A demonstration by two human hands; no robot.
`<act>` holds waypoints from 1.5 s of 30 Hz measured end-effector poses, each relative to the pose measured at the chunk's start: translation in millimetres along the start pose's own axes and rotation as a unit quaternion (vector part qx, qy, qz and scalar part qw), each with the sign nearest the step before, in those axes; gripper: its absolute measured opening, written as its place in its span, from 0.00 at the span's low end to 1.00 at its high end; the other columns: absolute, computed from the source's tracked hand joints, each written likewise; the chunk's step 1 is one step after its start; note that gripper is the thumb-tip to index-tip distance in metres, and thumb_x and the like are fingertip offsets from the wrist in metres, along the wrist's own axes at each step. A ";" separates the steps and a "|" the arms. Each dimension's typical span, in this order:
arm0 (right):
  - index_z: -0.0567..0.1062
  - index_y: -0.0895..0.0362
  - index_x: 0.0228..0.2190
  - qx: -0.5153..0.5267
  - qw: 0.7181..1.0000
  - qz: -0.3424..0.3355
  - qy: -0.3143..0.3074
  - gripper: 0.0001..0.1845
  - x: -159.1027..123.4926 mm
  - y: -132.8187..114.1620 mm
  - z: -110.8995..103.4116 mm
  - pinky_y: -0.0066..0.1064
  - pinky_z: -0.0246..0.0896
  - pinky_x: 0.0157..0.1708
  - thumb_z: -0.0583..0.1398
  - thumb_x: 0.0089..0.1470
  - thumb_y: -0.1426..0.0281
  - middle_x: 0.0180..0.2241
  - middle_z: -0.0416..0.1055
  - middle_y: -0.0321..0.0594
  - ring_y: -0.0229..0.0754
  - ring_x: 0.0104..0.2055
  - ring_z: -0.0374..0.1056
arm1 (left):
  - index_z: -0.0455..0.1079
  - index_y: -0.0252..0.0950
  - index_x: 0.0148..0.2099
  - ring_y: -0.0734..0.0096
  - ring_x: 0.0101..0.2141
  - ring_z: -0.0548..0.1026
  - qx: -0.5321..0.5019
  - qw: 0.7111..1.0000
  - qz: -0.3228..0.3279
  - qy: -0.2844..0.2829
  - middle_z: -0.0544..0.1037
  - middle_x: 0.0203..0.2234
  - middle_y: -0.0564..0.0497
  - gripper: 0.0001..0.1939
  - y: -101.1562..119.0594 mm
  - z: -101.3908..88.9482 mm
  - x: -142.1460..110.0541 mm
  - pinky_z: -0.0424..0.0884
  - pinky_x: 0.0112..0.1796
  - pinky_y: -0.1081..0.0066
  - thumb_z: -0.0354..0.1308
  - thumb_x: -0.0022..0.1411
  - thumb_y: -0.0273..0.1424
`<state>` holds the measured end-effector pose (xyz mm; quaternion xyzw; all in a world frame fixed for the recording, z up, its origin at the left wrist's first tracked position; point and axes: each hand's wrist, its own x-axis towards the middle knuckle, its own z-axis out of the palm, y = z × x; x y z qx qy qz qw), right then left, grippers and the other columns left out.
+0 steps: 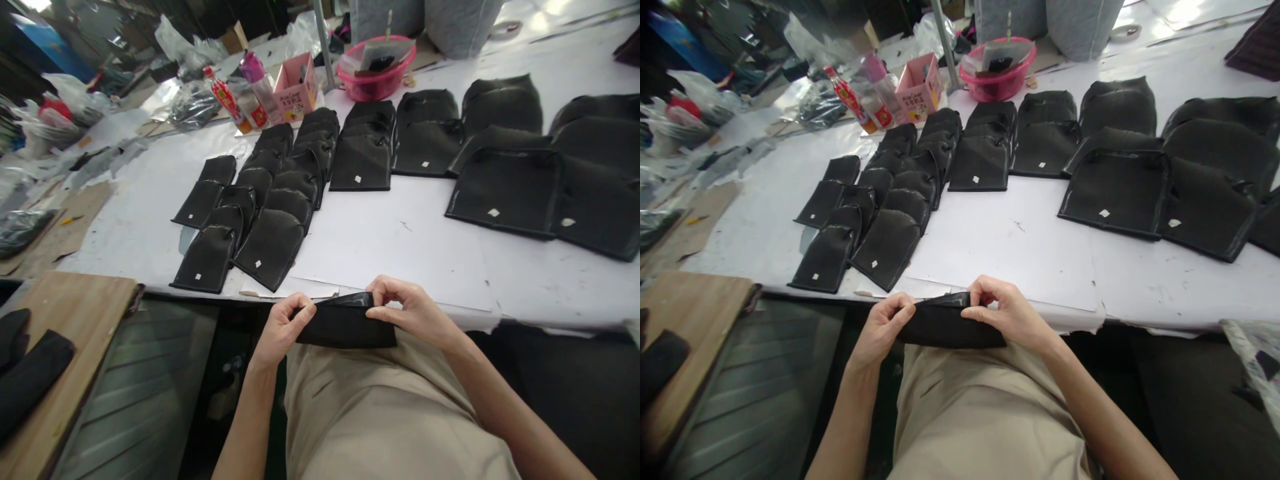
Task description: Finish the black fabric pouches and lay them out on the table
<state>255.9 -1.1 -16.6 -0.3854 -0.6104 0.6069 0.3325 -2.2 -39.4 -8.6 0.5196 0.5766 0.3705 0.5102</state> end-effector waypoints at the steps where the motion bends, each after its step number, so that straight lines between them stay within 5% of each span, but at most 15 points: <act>1: 0.67 0.56 0.25 0.006 1.000 0.001 0.002 0.11 -0.8 1.1 -0.2 0.30 0.58 0.35 0.64 0.54 0.68 0.31 0.68 0.36 0.39 0.34 0.63 | 0.62 0.35 0.26 0.75 0.25 0.57 -0.005 1.000 0.000 0.000 0.61 0.22 0.56 0.17 -2.3 -0.5 -1.1 0.56 0.29 0.74 0.58 0.63 0.38; 19: 0.67 0.55 0.28 -0.007 0.999 0.019 0.030 0.10 -4.4 10.7 18.1 0.30 0.53 0.33 0.64 0.54 0.68 0.29 0.65 0.34 0.38 0.33 0.59 | 0.64 0.35 0.30 0.74 0.29 0.60 0.025 0.999 0.025 -0.013 0.63 0.25 0.54 0.13 -16.5 -12.9 -10.7 0.58 0.33 0.73 0.55 0.66 0.35; 26: 0.66 0.55 0.28 -0.046 0.998 -0.028 0.035 0.09 -4.0 6.9 22.7 0.30 0.55 0.35 0.63 0.56 0.71 0.29 0.65 0.33 0.38 0.33 0.59 | 0.70 0.34 0.35 0.71 0.31 0.66 0.136 0.989 0.001 -0.057 0.69 0.27 0.52 0.12 -4.2 -22.4 -14.4 0.61 0.34 0.73 0.55 0.66 0.37; 31: 0.68 0.55 0.29 -0.091 0.993 -0.074 0.012 0.07 -2.8 3.9 28.3 0.29 0.57 0.36 0.62 0.56 0.73 0.31 0.66 0.35 0.38 0.34 0.62 | 0.73 0.35 0.40 0.71 0.31 0.70 0.228 0.970 0.048 -0.069 0.74 0.29 0.52 0.13 18.3 -6.2 -10.5 0.62 0.35 0.74 0.52 0.68 0.38; 36: 0.69 0.55 0.31 -0.165 0.982 -0.092 -0.020 0.05 -4.3 4.4 31.9 0.29 0.58 0.36 0.60 0.59 0.74 0.33 0.67 0.37 0.38 0.34 0.63 | 0.73 0.35 0.37 0.73 0.29 0.69 0.235 0.968 0.068 -0.055 0.74 0.27 0.53 0.16 16.7 20.0 -4.4 0.60 0.33 0.74 0.49 0.69 0.38; 45: 0.71 0.55 0.31 -0.173 0.976 -0.125 -0.035 0.05 -5.0 11.1 36.1 0.28 0.60 0.36 0.61 0.58 0.75 0.34 0.68 0.37 0.38 0.34 0.65 | 0.70 0.32 0.30 0.76 0.27 0.65 0.072 0.994 -0.021 -0.085 0.68 0.23 0.54 0.16 4.3 30.1 -3.8 0.60 0.30 0.76 0.56 0.64 0.40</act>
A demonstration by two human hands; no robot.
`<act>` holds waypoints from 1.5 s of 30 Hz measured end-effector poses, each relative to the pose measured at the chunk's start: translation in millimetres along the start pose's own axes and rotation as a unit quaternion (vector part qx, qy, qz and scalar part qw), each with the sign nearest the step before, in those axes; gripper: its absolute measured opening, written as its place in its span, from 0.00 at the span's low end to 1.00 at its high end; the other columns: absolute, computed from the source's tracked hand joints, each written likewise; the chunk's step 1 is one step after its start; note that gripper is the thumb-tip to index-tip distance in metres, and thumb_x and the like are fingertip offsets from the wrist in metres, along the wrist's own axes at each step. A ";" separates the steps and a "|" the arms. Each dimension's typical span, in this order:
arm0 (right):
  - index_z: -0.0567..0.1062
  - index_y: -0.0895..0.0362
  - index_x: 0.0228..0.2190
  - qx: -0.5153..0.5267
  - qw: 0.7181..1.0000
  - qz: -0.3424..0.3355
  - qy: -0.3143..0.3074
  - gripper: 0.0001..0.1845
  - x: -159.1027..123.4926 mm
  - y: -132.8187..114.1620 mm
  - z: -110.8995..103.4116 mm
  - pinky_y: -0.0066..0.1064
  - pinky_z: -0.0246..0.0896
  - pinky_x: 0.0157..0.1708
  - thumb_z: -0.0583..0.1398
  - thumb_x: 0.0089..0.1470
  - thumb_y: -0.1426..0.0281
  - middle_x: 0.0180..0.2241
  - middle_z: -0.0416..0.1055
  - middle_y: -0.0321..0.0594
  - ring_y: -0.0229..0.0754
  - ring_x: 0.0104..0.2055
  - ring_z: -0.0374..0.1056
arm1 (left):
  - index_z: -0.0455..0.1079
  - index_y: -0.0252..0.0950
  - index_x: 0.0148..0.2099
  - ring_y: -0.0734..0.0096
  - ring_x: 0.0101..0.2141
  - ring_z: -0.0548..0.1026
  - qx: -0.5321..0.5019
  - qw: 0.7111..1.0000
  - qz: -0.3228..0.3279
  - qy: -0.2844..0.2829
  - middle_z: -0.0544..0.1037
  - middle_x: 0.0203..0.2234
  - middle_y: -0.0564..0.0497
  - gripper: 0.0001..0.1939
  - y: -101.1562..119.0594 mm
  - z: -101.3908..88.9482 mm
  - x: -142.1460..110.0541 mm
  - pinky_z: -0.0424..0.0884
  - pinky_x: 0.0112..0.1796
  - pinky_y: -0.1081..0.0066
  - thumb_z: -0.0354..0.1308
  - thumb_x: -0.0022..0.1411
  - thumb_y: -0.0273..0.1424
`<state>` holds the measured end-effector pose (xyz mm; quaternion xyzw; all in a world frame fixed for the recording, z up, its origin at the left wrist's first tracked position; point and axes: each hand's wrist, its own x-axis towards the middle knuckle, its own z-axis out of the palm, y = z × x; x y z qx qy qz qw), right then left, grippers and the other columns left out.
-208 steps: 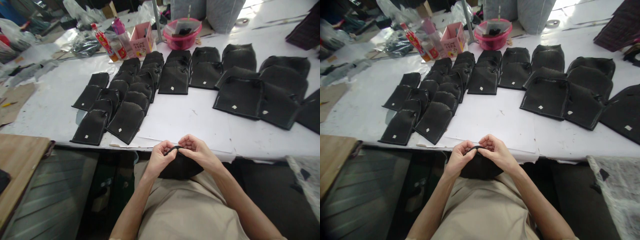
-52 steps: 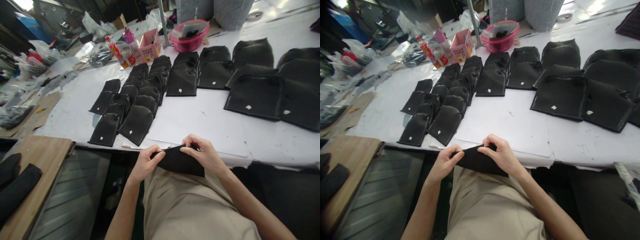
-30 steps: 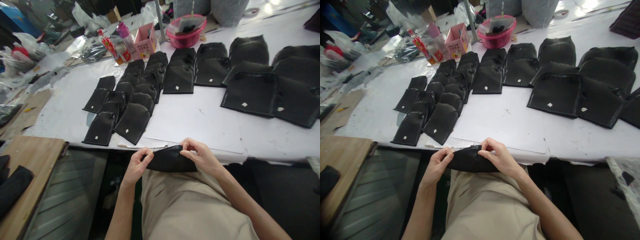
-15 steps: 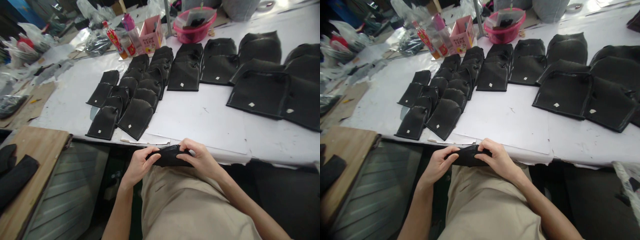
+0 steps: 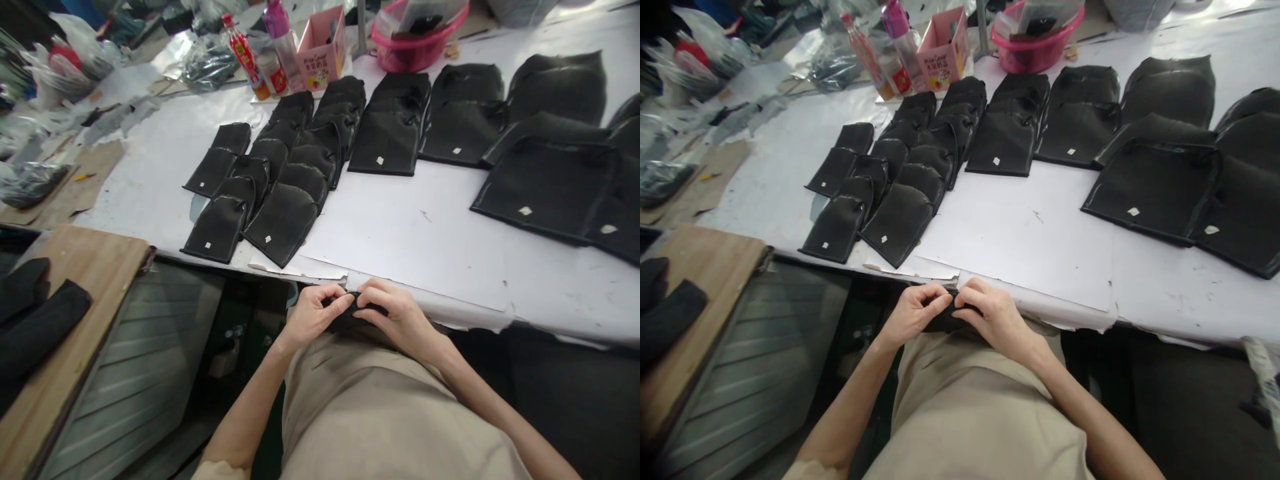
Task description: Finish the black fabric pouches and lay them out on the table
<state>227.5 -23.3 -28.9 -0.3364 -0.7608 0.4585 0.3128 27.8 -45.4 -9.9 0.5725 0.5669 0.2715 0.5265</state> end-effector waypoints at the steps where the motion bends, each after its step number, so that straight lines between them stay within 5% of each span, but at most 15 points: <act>1: 0.71 0.55 0.31 0.000 1.000 0.002 -0.002 0.04 0.2 0.0 0.3 0.28 0.60 0.36 0.61 0.58 0.74 0.34 0.68 0.38 0.38 0.34 0.65 | 0.70 0.32 0.30 0.76 0.27 0.64 -0.027 1.000 -0.014 -0.002 0.68 0.23 0.54 0.15 -0.4 0.2 0.6 0.60 0.30 0.76 0.57 0.63 0.39; 7: 0.72 0.54 0.31 0.004 1.000 0.008 -0.014 0.03 0.6 -1.1 0.7 0.30 0.62 0.38 0.61 0.58 0.73 0.36 0.69 0.40 0.40 0.37 0.68 | 0.69 0.32 0.29 0.80 0.22 0.62 -0.159 0.983 -0.094 0.000 0.67 0.21 0.56 0.15 -3.9 4.6 3.8 0.57 0.25 0.78 0.64 0.56 0.39; 16: 0.72 0.54 0.30 0.034 0.998 0.043 -0.014 0.04 -0.6 -2.5 -1.6 0.31 0.60 0.38 0.62 0.57 0.71 0.35 0.69 0.38 0.40 0.36 0.66 | 0.67 0.32 0.29 0.81 0.21 0.60 -0.204 0.971 -0.121 -0.011 0.65 0.20 0.58 0.14 -3.1 6.2 7.5 0.54 0.24 0.78 0.65 0.51 0.37; 27: 0.69 0.57 0.34 0.278 0.935 0.220 0.029 0.13 9.7 -4.0 -1.2 0.27 0.62 0.30 0.65 0.50 0.65 0.30 0.70 0.36 0.36 0.31 0.67 | 0.64 0.33 0.28 0.82 0.21 0.57 -0.143 0.985 -0.095 -0.002 0.62 0.19 0.58 0.12 1.1 10.4 9.0 0.52 0.23 0.78 0.62 0.52 0.34; 39: 0.68 0.57 0.33 0.279 0.927 0.240 0.074 0.13 10.9 -2.8 7.0 0.26 0.58 0.28 0.60 0.41 0.75 0.28 0.68 0.33 0.33 0.28 0.63 | 0.65 0.33 0.27 0.79 0.22 0.60 -0.051 0.998 -0.044 0.005 0.64 0.20 0.57 0.05 0.9 17.0 11.8 0.56 0.25 0.77 0.58 0.52 0.28; 45: 0.69 0.57 0.32 0.355 0.891 0.273 0.073 0.13 12.8 -1.2 3.2 0.26 0.56 0.30 0.61 0.39 0.75 0.27 0.67 0.32 0.33 0.28 0.63 | 0.65 0.33 0.27 0.78 0.24 0.61 -0.016 0.999 -0.016 0.023 0.66 0.21 0.56 0.05 0.2 19.4 11.0 0.58 0.26 0.76 0.57 0.54 0.28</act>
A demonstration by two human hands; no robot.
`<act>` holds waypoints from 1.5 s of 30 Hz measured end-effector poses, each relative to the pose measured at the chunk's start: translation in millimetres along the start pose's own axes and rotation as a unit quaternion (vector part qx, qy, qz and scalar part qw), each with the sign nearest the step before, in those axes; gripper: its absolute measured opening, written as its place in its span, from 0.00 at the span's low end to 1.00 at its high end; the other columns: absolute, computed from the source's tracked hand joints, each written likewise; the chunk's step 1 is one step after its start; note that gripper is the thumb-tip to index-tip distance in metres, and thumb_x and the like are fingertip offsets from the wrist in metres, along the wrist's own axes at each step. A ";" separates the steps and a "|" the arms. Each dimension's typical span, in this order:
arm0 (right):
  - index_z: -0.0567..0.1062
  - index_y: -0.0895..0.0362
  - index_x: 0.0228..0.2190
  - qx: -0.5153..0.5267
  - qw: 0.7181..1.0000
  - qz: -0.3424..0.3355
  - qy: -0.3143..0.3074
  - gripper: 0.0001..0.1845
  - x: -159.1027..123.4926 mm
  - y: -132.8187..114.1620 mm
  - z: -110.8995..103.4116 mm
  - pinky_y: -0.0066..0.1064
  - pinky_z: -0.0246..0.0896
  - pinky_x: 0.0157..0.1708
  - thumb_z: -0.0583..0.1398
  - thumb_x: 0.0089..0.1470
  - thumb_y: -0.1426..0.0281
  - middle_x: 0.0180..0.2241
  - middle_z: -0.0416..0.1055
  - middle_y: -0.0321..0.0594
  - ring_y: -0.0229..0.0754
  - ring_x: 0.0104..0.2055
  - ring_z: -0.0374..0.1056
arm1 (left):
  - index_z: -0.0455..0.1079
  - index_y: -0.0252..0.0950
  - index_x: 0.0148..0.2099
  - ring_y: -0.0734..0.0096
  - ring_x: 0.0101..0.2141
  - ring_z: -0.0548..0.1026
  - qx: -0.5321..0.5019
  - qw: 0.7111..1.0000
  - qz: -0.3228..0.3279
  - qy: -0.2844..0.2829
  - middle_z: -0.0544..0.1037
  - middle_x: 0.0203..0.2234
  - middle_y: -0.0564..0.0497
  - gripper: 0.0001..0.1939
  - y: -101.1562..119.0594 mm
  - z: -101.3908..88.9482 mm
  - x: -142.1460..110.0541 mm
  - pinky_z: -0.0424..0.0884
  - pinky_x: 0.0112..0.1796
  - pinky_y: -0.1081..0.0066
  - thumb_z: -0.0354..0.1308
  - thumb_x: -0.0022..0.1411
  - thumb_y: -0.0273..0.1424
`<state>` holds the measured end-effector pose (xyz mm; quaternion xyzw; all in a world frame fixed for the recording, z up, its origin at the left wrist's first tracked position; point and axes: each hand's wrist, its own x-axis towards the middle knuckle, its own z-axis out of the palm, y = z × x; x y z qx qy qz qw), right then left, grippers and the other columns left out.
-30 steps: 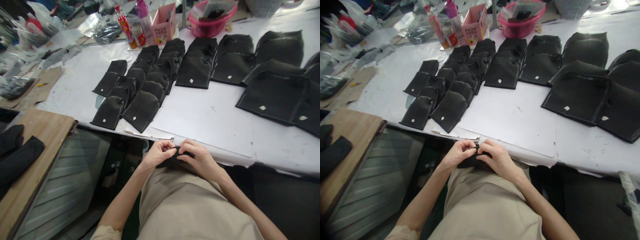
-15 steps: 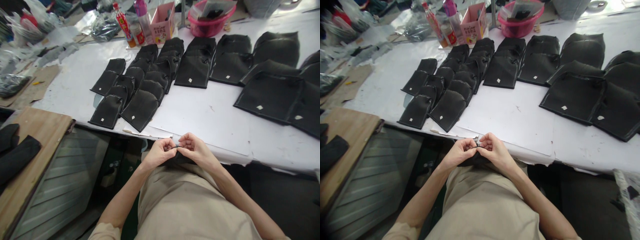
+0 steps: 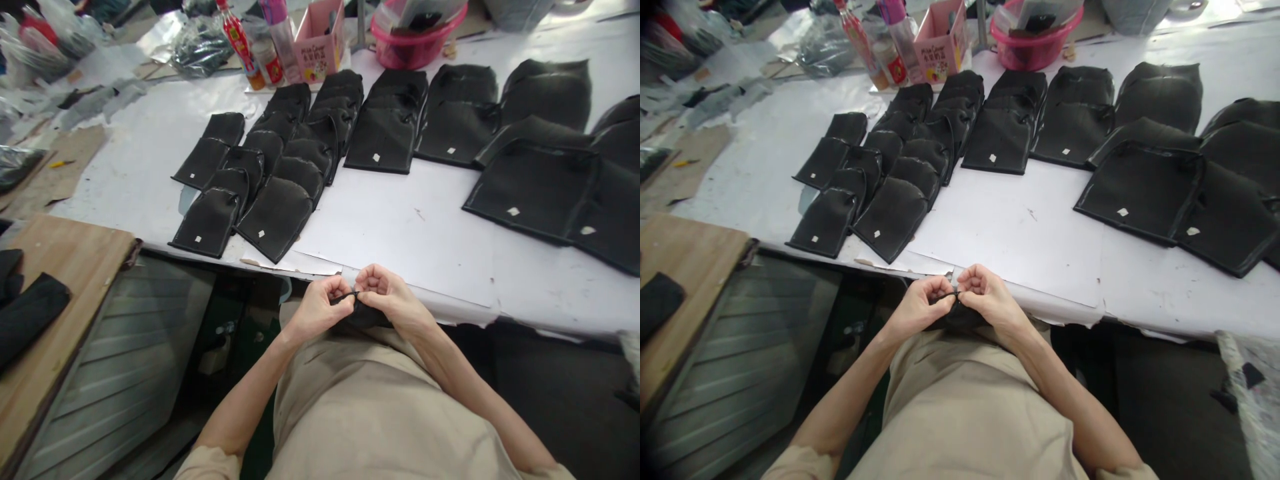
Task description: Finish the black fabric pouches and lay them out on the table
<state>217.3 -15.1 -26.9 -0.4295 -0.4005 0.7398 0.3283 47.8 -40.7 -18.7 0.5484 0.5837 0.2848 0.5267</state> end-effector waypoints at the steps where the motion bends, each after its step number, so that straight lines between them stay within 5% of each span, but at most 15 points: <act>1: 0.69 0.57 0.33 0.005 1.000 0.004 -0.007 0.13 0.7 -0.1 -0.8 0.26 0.56 0.29 0.61 0.39 0.75 0.27 0.67 0.32 0.33 0.28 0.62 | 0.65 0.33 0.28 0.78 0.24 0.62 -0.005 1.000 -0.005 -0.005 0.66 0.22 0.56 0.06 -0.5 -0.2 0.1 0.58 0.26 0.76 0.57 0.55 0.29; 8: 0.68 0.56 0.33 -0.059 0.997 -0.053 -0.013 0.11 -1.0 0.8 0.0 0.26 0.57 0.29 0.60 0.42 0.76 0.28 0.66 0.33 0.34 0.29 0.62 | 0.66 0.33 0.28 0.78 0.24 0.62 -0.015 1.000 -0.019 -0.019 0.67 0.22 0.55 0.06 -3.0 -0.9 4.1 0.58 0.27 0.76 0.57 0.54 0.30; 14: 0.70 0.56 0.38 -0.125 0.988 -0.058 -0.070 0.10 -8.0 -4.6 -12.6 0.27 0.57 0.30 0.57 0.59 0.63 0.29 0.65 0.34 0.36 0.30 0.61 | 0.66 0.33 0.26 0.78 0.23 0.63 -0.007 1.000 -0.025 0.001 0.68 0.21 0.55 0.05 1.4 -2.7 5.5 0.58 0.26 0.77 0.56 0.53 0.28; 18: 0.69 0.57 0.33 -0.128 0.987 -0.031 -0.095 0.14 -10.7 -0.1 -19.0 0.27 0.55 0.28 0.63 0.55 0.59 0.29 0.65 0.33 0.35 0.29 0.60 | 0.67 0.33 0.27 0.78 0.23 0.63 -0.009 1.000 -0.014 0.005 0.68 0.21 0.55 0.06 -1.1 -3.5 5.3 0.59 0.26 0.77 0.56 0.55 0.30; 26: 0.72 0.55 0.29 -0.255 0.962 -0.092 -0.036 0.06 -17.4 4.0 -11.7 0.30 0.55 0.32 0.63 0.54 0.67 0.28 0.66 0.33 0.38 0.31 0.59 | 0.66 0.33 0.27 0.79 0.23 0.62 -0.030 0.999 -0.022 -0.005 0.67 0.21 0.56 0.06 2.0 -3.0 5.2 0.58 0.25 0.77 0.56 0.56 0.29; 31: 0.69 0.54 0.33 -0.248 0.956 -0.155 -0.022 0.02 -21.5 2.8 -9.4 0.31 0.58 0.41 0.60 0.58 0.72 0.37 0.68 0.37 0.40 0.40 0.64 | 0.66 0.32 0.29 0.79 0.24 0.60 -0.074 0.995 -0.032 -0.064 0.64 0.22 0.56 0.12 2.6 -9.6 5.1 0.56 0.25 0.77 0.56 0.61 0.36; 37: 0.67 0.53 0.33 -0.282 0.946 -0.161 -0.002 0.04 -22.9 2.9 -6.9 0.30 0.57 0.39 0.57 0.61 0.72 0.34 0.67 0.35 0.39 0.36 0.62 | 0.69 0.32 0.36 0.77 0.25 0.62 -0.141 0.980 -0.048 -0.130 0.67 0.25 0.55 0.16 -2.4 -21.6 2.5 0.58 0.27 0.77 0.62 0.56 0.41; 45: 0.67 0.53 0.34 -0.317 0.917 -0.243 0.009 0.05 -23.5 4.1 -6.4 0.30 0.59 0.43 0.55 0.62 0.75 0.39 0.66 0.38 0.41 0.41 0.65 | 0.68 0.33 0.32 0.76 0.27 0.63 -0.051 0.995 -0.021 -0.086 0.66 0.24 0.57 0.12 1.9 -20.8 2.4 0.60 0.29 0.77 0.66 0.54 0.36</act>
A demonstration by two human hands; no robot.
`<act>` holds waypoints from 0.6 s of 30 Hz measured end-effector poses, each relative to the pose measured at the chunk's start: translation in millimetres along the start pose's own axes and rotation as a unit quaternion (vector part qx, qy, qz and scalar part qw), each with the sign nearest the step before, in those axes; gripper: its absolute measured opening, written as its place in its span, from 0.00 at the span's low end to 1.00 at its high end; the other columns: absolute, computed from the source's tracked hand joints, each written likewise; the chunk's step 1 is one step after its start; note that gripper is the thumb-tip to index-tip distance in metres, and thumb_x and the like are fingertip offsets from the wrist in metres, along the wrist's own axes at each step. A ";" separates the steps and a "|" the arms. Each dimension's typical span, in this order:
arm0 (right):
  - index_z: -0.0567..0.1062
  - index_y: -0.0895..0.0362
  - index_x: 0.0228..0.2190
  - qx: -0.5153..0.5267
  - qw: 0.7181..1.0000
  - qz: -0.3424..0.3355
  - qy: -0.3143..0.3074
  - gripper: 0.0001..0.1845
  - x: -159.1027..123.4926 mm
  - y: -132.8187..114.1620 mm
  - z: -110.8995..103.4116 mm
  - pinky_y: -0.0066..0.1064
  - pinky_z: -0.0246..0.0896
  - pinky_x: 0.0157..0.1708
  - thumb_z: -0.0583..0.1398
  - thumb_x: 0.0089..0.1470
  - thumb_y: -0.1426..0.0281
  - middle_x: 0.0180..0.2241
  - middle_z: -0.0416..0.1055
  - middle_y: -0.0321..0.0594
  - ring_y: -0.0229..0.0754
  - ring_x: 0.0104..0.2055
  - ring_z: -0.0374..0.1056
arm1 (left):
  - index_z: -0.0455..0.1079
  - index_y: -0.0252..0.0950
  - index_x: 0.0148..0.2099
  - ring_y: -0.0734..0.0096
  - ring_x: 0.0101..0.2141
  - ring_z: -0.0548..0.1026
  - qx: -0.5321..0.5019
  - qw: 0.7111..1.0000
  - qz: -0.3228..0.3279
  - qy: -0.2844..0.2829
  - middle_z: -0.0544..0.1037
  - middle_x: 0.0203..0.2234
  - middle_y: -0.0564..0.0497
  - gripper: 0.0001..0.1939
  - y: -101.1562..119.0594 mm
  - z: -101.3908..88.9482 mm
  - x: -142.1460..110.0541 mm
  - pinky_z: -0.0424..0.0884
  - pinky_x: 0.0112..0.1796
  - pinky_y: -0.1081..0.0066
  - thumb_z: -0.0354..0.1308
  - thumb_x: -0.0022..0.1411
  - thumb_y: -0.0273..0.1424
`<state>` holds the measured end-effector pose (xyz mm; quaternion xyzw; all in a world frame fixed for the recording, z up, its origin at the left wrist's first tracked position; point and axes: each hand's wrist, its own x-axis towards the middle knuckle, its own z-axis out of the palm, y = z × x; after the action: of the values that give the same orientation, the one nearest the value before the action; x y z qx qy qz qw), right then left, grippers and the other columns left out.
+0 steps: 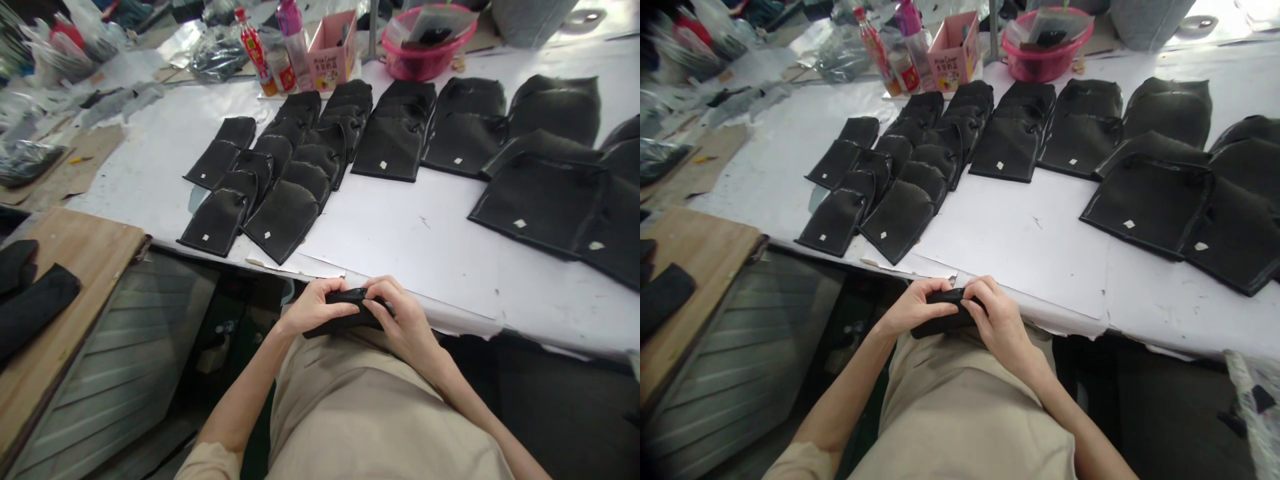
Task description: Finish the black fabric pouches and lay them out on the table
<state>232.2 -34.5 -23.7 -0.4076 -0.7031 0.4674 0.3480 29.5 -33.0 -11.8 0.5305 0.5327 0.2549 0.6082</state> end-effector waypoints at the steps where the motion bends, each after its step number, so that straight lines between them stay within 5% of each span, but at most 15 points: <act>1: 0.67 0.53 0.35 -0.008 1.000 -0.019 0.000 0.06 -0.5 0.3 -0.6 0.30 0.59 0.44 0.54 0.62 0.76 0.41 0.66 0.39 0.41 0.43 0.65 | 0.69 0.33 0.32 0.75 0.28 0.63 0.003 1.000 0.006 -0.001 0.67 0.25 0.56 0.12 -0.8 0.4 0.4 0.60 0.30 0.76 0.65 0.54 0.36; 5: 0.68 0.53 0.35 -0.006 0.999 -0.037 -0.021 0.07 -0.6 2.1 -3.0 0.30 0.59 0.45 0.53 0.63 0.77 0.43 0.66 0.40 0.40 0.44 0.65 | 0.70 0.33 0.32 0.74 0.29 0.65 0.021 0.999 0.026 0.008 0.69 0.25 0.56 0.10 -3.2 1.7 0.8 0.61 0.31 0.76 0.65 0.55 0.34; 18: 0.69 0.55 0.32 0.160 0.978 0.135 -0.004 0.06 5.3 11.3 0.2 0.28 0.59 0.33 0.59 0.59 0.66 0.31 0.68 0.35 0.38 0.33 0.64 | 0.73 0.33 0.33 0.74 0.29 0.65 -0.001 0.999 0.046 -0.008 0.69 0.26 0.54 0.10 -5.1 6.3 0.1 0.61 0.32 0.76 0.62 0.60 0.36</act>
<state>232.6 -27.2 -33.8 -0.4358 -0.5592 0.6179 0.3399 34.0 -36.8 -17.4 0.5558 0.5027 0.2785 0.6007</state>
